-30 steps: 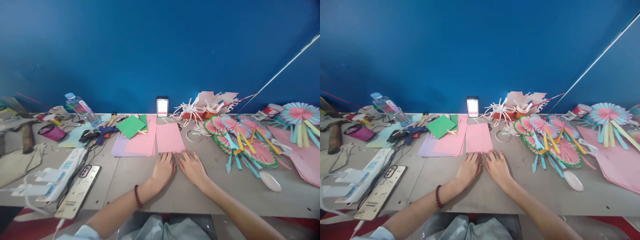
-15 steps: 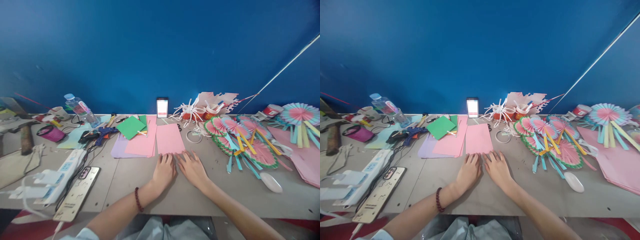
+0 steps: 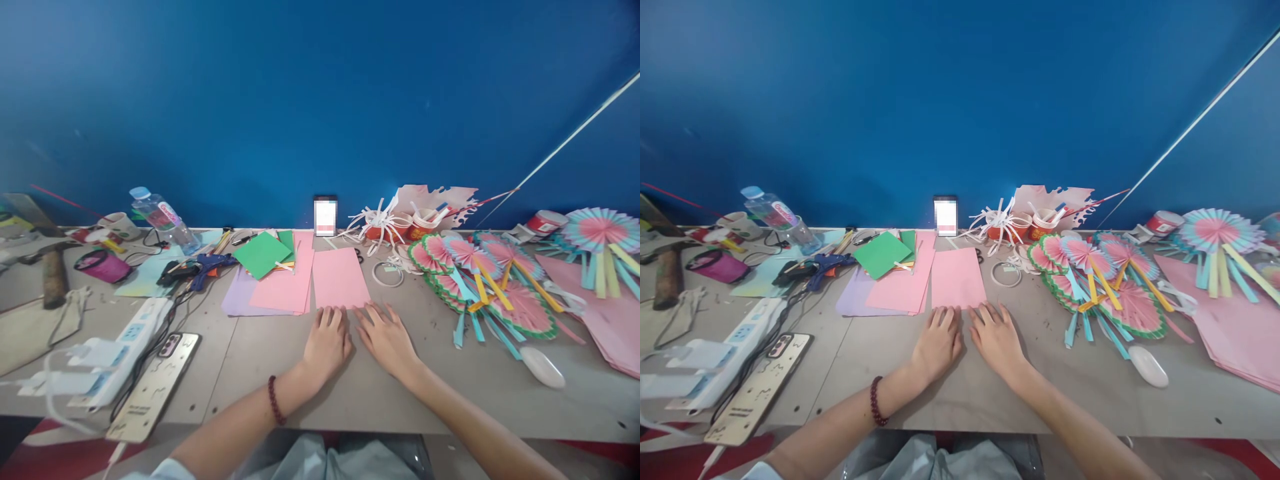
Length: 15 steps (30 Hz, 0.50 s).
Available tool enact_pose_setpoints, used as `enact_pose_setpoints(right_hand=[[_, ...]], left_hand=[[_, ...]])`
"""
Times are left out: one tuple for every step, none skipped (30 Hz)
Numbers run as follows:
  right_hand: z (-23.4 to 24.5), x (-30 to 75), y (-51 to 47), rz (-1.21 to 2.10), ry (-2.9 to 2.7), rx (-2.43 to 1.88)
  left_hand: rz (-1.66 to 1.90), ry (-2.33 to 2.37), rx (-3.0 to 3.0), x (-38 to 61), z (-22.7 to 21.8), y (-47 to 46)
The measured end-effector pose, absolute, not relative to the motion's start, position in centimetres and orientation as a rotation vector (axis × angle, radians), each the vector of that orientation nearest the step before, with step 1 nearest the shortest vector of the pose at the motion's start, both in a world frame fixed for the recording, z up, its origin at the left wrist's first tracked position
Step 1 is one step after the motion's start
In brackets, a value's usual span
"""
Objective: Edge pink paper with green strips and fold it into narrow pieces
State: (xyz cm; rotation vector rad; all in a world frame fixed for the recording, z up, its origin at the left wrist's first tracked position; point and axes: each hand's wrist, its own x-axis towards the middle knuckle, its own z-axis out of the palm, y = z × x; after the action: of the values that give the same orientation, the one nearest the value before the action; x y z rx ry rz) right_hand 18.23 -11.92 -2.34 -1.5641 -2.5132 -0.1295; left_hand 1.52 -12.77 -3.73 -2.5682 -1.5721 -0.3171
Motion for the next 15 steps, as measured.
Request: enact_pose_setpoints(right_hand=[[-2.46, 18.28, -11.94, -0.137, -2.500, -1.555], [-2.58, 18.33, -11.95, -0.145, -2.487, -1.544], [-2.71, 18.37, -11.95, -0.153, -2.477, -1.534], [-2.82, 18.41, -11.95, -0.160, -2.470, -1.524], [-2.92, 18.45, -11.94, -0.167, -2.466, -1.513], [-2.99, 18.49, -11.92, -0.173, -2.461, -1.505], [-3.05, 18.53, -11.89, -0.180, -2.457, -1.494], [-3.09, 18.58, -11.86, -0.188, -2.453, -1.484], [-3.11, 18.65, -11.83, -0.198, -2.447, -1.477], [-3.12, 18.72, -11.80, -0.206, -2.443, -1.473], [-3.13, 18.80, -11.78, -0.214, -2.442, -1.471], [-3.13, 18.89, -11.77, -0.220, -2.443, -1.471], [-3.13, 18.98, -11.77, -0.224, -2.446, -1.473], [-3.14, 19.05, -11.79, -0.227, -2.447, -1.478], [-3.17, 19.11, -11.81, -0.230, -2.450, -1.484]], left_hand=[[-0.321, -1.566, -2.566, 1.50, -3.80, -12.80], [-0.323, -1.559, -2.564, 1.49, -3.85, -12.82], [-0.324, -1.556, -2.561, 1.50, -3.89, -12.85], [-0.325, -1.563, -2.555, 1.53, -3.92, -12.87], [-0.328, -1.579, -2.544, 1.56, -3.94, -12.88], [-0.331, -1.598, -2.531, 1.60, -3.96, -12.90], [-0.334, -1.615, -2.519, 1.64, -3.96, -12.91], [-0.334, -1.628, -2.509, 1.67, -3.95, -12.93], [-0.331, -1.630, -2.504, 1.69, -3.91, -12.95], [-0.325, -1.626, -2.503, 1.69, -3.83, -12.97], [-0.316, -1.615, -2.506, 1.66, -3.73, -13.00], [-0.306, -1.605, -2.509, 1.62, -3.59, -13.03], [-0.297, -1.596, -2.511, 1.56, -3.45, -13.07], [-0.292, -1.589, -2.512, 1.49, -3.32, -13.10], [-0.289, -1.587, -2.510, 1.43, -3.21, -13.12]])
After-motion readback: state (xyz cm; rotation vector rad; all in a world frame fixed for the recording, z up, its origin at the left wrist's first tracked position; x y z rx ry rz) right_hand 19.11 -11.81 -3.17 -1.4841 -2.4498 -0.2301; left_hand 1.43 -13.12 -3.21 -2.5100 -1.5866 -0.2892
